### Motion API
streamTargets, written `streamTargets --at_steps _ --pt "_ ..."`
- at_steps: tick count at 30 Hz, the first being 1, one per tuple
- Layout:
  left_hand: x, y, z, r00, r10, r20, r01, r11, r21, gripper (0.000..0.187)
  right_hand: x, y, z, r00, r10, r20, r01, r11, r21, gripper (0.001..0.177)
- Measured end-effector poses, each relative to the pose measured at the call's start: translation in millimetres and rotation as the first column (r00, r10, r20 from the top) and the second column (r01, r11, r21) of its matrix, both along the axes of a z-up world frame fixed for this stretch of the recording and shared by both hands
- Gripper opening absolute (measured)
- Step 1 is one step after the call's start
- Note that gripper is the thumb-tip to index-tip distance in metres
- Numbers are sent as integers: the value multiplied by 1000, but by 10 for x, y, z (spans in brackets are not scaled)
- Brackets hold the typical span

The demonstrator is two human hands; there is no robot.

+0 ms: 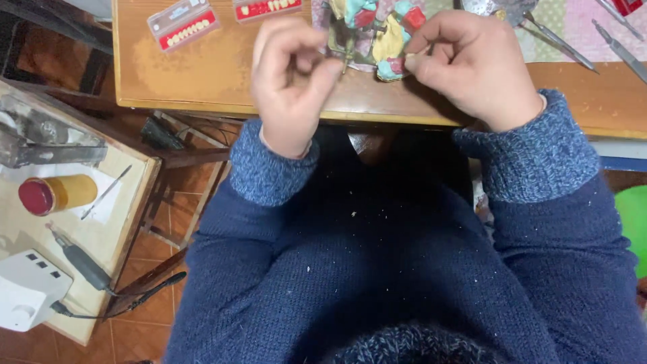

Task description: Repairing or manufacturing a dental prosthesis using a dental model and various lab tools.

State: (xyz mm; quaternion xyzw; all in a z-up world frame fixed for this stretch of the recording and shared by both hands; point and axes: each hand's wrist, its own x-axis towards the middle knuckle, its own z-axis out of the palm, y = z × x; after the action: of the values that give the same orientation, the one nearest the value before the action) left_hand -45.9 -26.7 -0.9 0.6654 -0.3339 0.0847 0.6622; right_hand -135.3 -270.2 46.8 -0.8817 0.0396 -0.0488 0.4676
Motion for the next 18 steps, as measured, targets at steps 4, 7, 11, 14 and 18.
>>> streamTargets --at_steps 4,7,11,14,18 --pt "115 -71 -60 997 14 74 -14 1000 -1 35 81 -11 -34 997 31 -71 -29 999 25 10" --pt "131 -51 -118 1000 26 9 -26 1000 4 33 77 -40 -59 999 42 -28 -44 997 -61 12" --pt "144 -41 -160 1000 25 -4 -25 1000 15 34 103 -28 -36 999 32 -41 -37 991 -127 15" --pt "156 -41 -139 999 28 18 -29 998 48 33 102 -27 -32 999 30 -40 -36 987 -157 16" --pt "157 -42 -129 1000 2 16 -3 999 43 33 126 117 139 999 -4 -53 -7 976 -219 17"
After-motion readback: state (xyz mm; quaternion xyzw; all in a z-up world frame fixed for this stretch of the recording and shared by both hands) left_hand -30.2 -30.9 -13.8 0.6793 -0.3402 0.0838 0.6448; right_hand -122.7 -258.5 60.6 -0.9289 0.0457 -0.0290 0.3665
